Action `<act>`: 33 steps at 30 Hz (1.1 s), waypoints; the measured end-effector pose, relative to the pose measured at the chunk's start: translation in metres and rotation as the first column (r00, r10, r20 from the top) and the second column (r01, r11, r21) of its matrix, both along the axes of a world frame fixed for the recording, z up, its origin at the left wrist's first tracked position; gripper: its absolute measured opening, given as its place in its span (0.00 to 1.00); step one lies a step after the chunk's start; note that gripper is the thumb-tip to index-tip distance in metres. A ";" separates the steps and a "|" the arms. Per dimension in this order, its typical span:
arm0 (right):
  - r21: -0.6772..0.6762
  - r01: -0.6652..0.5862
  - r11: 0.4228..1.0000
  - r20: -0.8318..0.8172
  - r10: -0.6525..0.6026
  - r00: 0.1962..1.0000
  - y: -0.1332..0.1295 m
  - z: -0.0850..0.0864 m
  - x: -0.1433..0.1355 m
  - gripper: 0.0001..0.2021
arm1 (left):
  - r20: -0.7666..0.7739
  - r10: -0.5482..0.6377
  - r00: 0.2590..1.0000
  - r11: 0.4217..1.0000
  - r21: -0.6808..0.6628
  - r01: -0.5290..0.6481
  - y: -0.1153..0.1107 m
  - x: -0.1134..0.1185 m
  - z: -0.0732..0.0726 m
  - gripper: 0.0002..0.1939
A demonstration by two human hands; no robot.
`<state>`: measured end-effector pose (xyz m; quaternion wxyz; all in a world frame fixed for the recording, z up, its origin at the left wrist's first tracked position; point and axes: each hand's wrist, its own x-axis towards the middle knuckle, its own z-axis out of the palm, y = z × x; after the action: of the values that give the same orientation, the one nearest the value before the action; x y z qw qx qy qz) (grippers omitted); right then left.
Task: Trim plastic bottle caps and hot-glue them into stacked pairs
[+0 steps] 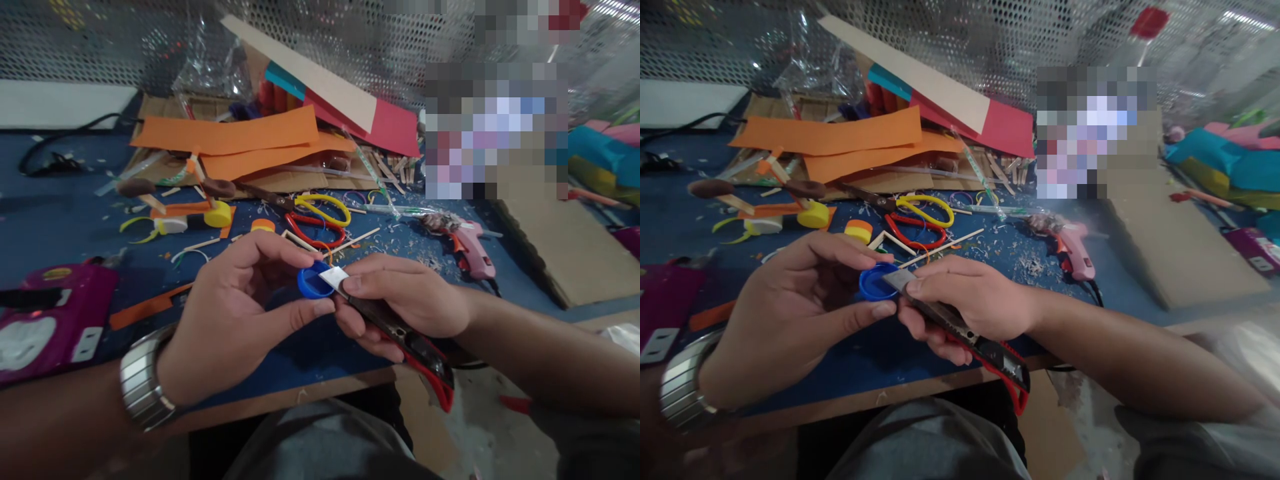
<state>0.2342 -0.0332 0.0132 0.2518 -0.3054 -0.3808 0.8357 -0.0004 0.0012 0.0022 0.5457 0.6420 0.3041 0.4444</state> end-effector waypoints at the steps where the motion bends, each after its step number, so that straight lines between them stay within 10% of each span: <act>1: 0.000 -0.002 1.000 0.001 0.002 1.000 0.000 0.000 0.000 0.18 | -0.003 0.003 1.000 1.000 0.003 -0.003 0.000 0.000 0.000 0.19; 33: 0.043 -0.009 0.999 0.076 0.006 0.997 -0.001 0.002 0.002 0.18 | -0.033 -0.009 0.999 0.999 -0.036 0.008 0.001 -0.002 -0.001 0.20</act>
<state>0.2365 -0.0339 0.0152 0.2406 -0.3300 -0.4090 0.8160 -0.0026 0.0017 0.0008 0.5539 0.6407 0.3185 0.4258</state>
